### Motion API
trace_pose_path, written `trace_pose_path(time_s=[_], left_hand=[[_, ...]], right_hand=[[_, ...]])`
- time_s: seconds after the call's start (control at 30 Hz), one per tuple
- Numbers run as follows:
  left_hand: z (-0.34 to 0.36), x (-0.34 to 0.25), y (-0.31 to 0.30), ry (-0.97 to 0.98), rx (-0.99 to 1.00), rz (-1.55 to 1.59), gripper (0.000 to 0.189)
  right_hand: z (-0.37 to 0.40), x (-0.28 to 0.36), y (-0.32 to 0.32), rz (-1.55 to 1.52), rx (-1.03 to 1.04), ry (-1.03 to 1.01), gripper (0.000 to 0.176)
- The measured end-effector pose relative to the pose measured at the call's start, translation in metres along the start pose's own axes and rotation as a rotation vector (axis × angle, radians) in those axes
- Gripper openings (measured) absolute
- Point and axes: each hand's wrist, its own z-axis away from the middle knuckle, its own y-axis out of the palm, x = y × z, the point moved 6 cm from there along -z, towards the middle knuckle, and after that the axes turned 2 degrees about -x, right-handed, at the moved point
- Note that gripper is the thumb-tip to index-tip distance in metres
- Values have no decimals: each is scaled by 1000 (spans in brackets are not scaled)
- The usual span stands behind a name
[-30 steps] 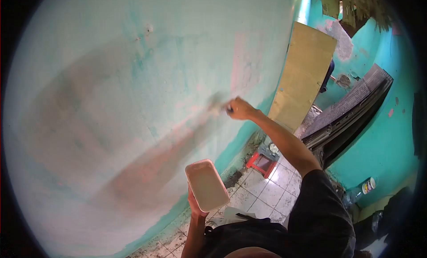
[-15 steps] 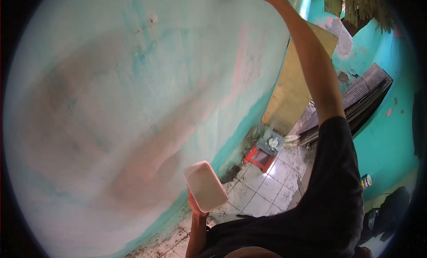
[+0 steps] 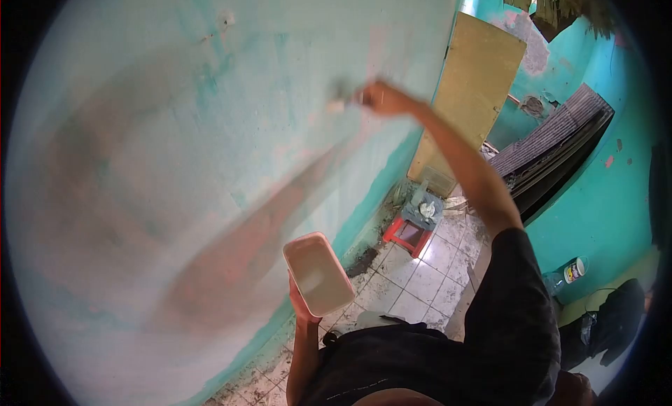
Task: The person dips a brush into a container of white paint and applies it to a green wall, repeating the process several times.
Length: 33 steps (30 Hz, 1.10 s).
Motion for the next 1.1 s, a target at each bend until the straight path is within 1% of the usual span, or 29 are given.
trace_pose_path(time_s=[0.03, 0.07, 0.1, 0.17, 0.2, 0.27, 0.3, 0.37, 0.4, 0.43, 0.47, 0.5, 0.53, 0.57, 0.6, 0.67, 0.7, 0.73, 0.77, 0.8, 0.83, 0.87, 0.93, 0.97, 1.0, 1.03, 1.07, 1.1], left_hand=[[-3, 2, -4, -14, -29, -6, 50], [-3, 4, -7, -27, -63, -10, 52], [-5, 6, -6, -25, -67, -14, 52], [-10, 9, 2, -20, -34, -17, 51], [-14, 10, 5, -20, -38, -21, 51], [-16, 13, 12, -13, -30, 19, 51], [-20, 13, -2, -8, -44, 17, 51], [-30, 15, -35, -36, 9, -24, 59], [-27, 11, -34, -32, 1, -31, 59], [-25, 7, -22, -8, 74, -92, 65], [-24, 5, -9, 16, 146, -149, 72], [-21, 5, 15, -49, 235, -83, 75], [-21, 5, 36, -111, 312, -14, 78], [-23, 6, 42, -103, 310, -29, 77], [-26, 8, 43, -94, 294, -41, 75], [-42, 21, 48, -165, 276, 166, 68], [-54, 31, 62, -224, 278, 358, 68], [-50, 52, 66, -263, 244, 572, 68], [-57, 62, 66, -254, 207, 586, 68], [-59, 70, 67, -249, 262, 523, 67], [-59, 78, 66, -248, 317, 459, 66], [-55, 91, 62, -246, 285, 465, 66], [-51, 109, 45, -103, 111, 47, 61], [-49, 114, 38, -110, 83, 45, 61], [-47, 118, 40, -112, 89, -50, 60], [-41, 123, 44, -114, 100, -148, 59], [-38, 134, 41, -202, -39, -24, 59], [-37, 138, 39, -211, -56, -30, 59]], right_hand=[[-31, 5, -57, 108, -70, -37, 21], [-43, 40, -117, 284, -278, -124, 23], [-63, 45, -161, 397, -244, -238, 26], [-75, 61, -225, 390, -316, 5, 21], [-73, 69, -232, 386, -318, 8, 21], [-62, 75, -248, 332, -638, 98, 22], [-63, 60, -224, 318, -634, 101, 22], [-56, 10, -138, 195, -731, 34, 24], [-40, 12, -87, 91, -792, -12, 28], [-17, 22, -41, -33, -804, 82, 31], [3, 19, 8, -63, -800, 100, 33], [26, 22, 54, -130, -788, 76, 35], [48, 27, 91, -148, -672, 139, 29], [71, 31, 119, -177, -545, 208, 23], [92, 27, 136, -216, -510, 227, 23], [124, 25, 174, -222, -332, 107, 23], [136, 34, 161, -338, -367, 192, 22], [159, 58, 124, -444, -375, 377, 28], [172, 64, 110, -501, -389, 374, 26], [183, 72, 99, -504, -348, 417, 28], [191, 83, 83, -544, -311, 416, 29], [205, 91, 71, -595, -250, 453, 31], [229, 104, 54, -584, -175, 353, 34], [243, 107, 51, -608, -156, 296, 36], [256, 104, 49, -629, -146, 317, 36], [267, 110, 47, -588, -71, 204, 37], [274, 116, 47, -543, -1, 87, 38], [282, 114, 45, -558, -2, 100, 38]])
